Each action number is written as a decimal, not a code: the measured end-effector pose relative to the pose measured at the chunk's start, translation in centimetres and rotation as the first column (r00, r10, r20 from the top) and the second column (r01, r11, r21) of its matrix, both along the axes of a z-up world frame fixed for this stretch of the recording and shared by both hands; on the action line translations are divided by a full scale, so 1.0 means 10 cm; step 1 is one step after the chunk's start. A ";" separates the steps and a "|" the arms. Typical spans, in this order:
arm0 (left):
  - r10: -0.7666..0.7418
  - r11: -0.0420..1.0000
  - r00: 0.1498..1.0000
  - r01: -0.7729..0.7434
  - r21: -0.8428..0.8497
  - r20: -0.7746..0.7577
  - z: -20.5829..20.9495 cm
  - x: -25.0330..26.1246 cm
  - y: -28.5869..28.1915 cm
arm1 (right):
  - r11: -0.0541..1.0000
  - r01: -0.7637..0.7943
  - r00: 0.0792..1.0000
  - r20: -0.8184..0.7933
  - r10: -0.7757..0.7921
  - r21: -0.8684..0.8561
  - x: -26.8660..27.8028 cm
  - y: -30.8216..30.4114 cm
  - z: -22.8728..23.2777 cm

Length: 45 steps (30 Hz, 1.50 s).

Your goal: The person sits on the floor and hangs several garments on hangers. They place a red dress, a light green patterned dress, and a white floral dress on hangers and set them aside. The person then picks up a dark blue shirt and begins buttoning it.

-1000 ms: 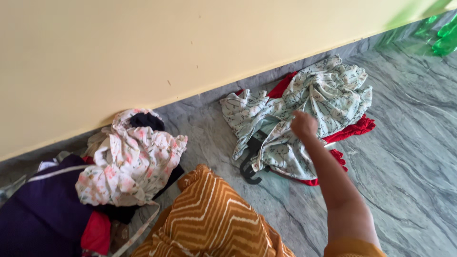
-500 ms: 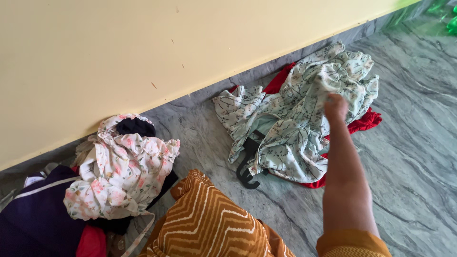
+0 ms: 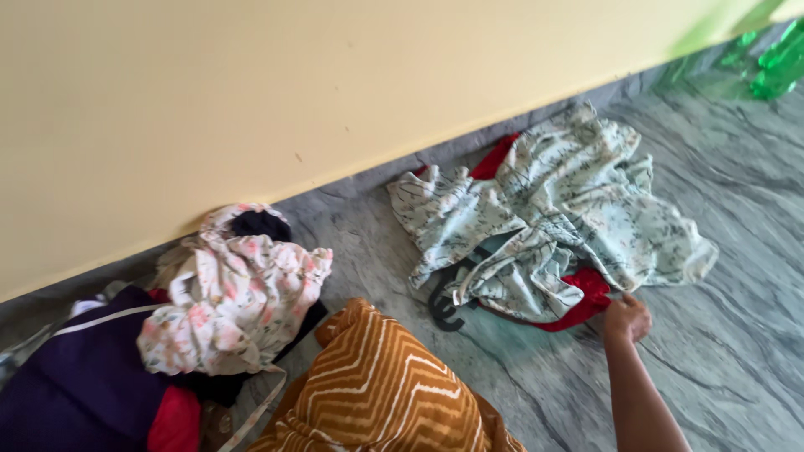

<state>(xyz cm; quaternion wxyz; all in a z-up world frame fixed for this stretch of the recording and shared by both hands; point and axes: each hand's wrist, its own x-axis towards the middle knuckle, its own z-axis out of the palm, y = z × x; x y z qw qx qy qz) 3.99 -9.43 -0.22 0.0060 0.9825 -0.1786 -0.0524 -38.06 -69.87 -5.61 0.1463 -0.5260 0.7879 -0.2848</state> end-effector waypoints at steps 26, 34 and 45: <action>0.201 0.740 0.979 -0.171 -0.650 -0.029 0.36 0.25 0.96 | -0.163 -0.822 -0.341 0.243 0.908 -0.545 5.19 3.73 1.30; 0.236 0.730 0.972 -0.182 -0.659 -0.007 0.01 0.73 0.83 | -0.464 -0.882 -0.469 0.264 0.843 -0.085 5.51 4.20 0.62; 0.416 0.492 0.893 -0.062 -0.869 0.172 -0.42 1.01 0.69 | -0.604 -0.743 -0.527 0.808 0.264 -0.287 5.52 4.83 1.03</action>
